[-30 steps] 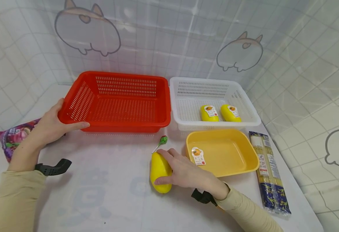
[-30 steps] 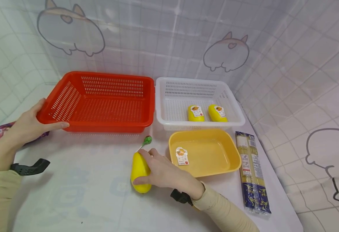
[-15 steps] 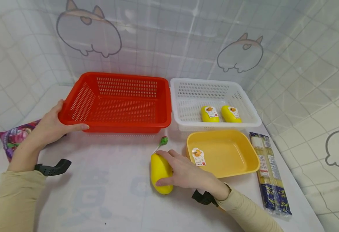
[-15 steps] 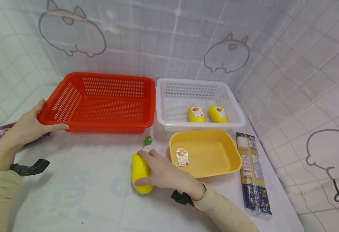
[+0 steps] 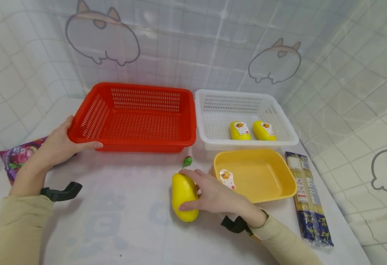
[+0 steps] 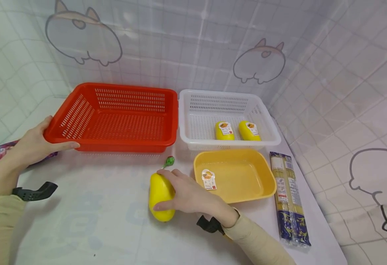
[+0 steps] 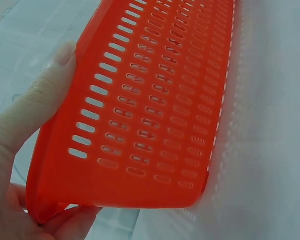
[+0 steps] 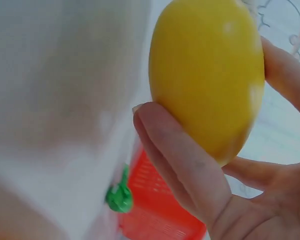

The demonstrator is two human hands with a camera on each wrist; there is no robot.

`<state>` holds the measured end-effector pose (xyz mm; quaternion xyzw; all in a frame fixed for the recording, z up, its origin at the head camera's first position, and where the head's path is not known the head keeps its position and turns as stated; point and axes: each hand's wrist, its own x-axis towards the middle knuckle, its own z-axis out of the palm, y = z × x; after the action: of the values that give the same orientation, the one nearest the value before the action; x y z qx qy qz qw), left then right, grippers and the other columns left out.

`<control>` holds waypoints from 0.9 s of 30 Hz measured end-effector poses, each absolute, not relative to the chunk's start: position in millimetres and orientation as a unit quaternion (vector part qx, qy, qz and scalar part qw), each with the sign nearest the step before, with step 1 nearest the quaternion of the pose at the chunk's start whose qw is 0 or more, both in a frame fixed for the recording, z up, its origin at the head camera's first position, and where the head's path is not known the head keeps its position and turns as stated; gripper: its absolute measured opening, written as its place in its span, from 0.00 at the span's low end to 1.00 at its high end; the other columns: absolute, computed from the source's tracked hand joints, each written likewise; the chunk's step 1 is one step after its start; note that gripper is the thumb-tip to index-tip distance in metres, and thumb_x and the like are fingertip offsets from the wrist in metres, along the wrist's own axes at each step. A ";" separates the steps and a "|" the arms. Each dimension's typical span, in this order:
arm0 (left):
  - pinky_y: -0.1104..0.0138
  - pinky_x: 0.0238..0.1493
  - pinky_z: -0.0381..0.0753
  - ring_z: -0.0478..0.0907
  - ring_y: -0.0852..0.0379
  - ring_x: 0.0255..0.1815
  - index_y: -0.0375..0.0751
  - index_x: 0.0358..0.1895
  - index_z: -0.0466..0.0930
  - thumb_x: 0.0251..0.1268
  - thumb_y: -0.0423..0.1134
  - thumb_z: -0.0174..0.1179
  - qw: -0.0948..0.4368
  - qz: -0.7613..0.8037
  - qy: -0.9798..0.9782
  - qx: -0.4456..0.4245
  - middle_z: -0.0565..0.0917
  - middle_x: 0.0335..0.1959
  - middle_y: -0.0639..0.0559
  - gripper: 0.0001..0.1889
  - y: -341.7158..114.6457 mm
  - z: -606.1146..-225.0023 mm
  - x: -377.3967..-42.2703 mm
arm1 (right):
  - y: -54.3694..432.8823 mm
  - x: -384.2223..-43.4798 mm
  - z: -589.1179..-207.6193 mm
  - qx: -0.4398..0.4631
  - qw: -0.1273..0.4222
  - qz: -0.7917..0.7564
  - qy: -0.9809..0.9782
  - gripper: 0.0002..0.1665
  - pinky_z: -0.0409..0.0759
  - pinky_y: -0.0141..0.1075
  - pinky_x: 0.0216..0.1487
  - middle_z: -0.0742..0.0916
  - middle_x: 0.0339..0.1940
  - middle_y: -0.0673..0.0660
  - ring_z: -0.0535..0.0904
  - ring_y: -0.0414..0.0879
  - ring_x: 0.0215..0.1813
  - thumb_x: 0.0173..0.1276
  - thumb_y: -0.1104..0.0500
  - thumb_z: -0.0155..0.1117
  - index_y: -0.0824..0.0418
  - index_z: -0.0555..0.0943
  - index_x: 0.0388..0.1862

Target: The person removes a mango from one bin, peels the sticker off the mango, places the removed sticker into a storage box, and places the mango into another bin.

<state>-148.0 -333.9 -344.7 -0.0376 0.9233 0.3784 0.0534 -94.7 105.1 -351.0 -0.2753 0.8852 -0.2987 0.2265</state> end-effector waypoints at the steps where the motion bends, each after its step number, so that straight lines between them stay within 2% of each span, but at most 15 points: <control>1: 0.31 0.55 0.69 0.59 0.30 0.67 0.42 0.79 0.21 0.59 0.63 0.66 0.053 0.377 0.924 -0.039 0.58 0.73 0.28 0.66 -333.9 -344.8 -147.8 | 106.2 -94.8 -348.5 -0.274 0.224 -0.309 0.883 0.53 0.80 0.32 0.48 0.77 0.55 0.45 0.76 0.40 0.48 0.55 0.36 0.76 0.40 0.62 0.77; 6: 0.29 0.55 0.69 0.59 0.28 0.66 0.42 0.79 0.21 0.58 0.65 0.66 0.052 0.364 0.929 -0.045 0.58 0.73 0.27 0.67 -335.0 -344.9 -147.4 | 109.6 -98.1 -332.6 -0.280 0.218 -0.373 0.857 0.52 0.83 0.32 0.48 0.78 0.56 0.41 0.78 0.44 0.51 0.56 0.42 0.78 0.44 0.63 0.76; 12: 0.31 0.54 0.70 0.61 0.30 0.65 0.41 0.80 0.24 0.58 0.64 0.66 0.046 0.372 0.926 -0.039 0.60 0.72 0.28 0.66 -333.5 -345.8 -148.8 | 108.4 -107.5 -319.3 -0.302 0.213 -0.395 0.841 0.49 0.84 0.34 0.48 0.78 0.54 0.39 0.79 0.43 0.49 0.55 0.43 0.79 0.41 0.65 0.74; 18: 0.31 0.55 0.69 0.61 0.31 0.66 0.42 0.80 0.25 0.59 0.63 0.67 0.045 0.383 0.922 -0.040 0.60 0.72 0.29 0.65 -332.7 -346.8 -148.0 | 101.5 -119.6 -313.2 -0.347 0.193 -0.395 0.829 0.47 0.84 0.35 0.47 0.77 0.54 0.40 0.78 0.42 0.50 0.57 0.47 0.79 0.43 0.66 0.73; 27: 0.33 0.54 0.71 0.62 0.32 0.66 0.43 0.81 0.26 0.58 0.63 0.67 0.042 0.385 0.921 -0.040 0.61 0.71 0.31 0.64 -331.8 -346.1 -147.4 | 88.3 -131.7 -298.5 -0.334 0.220 -0.379 0.834 0.49 0.84 0.35 0.49 0.78 0.56 0.45 0.80 0.45 0.50 0.57 0.47 0.78 0.48 0.64 0.74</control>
<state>-147.4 -331.8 -346.1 -0.0397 0.9210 0.3853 0.0423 -131.7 88.3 -298.5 -0.3341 0.8345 -0.3789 0.2201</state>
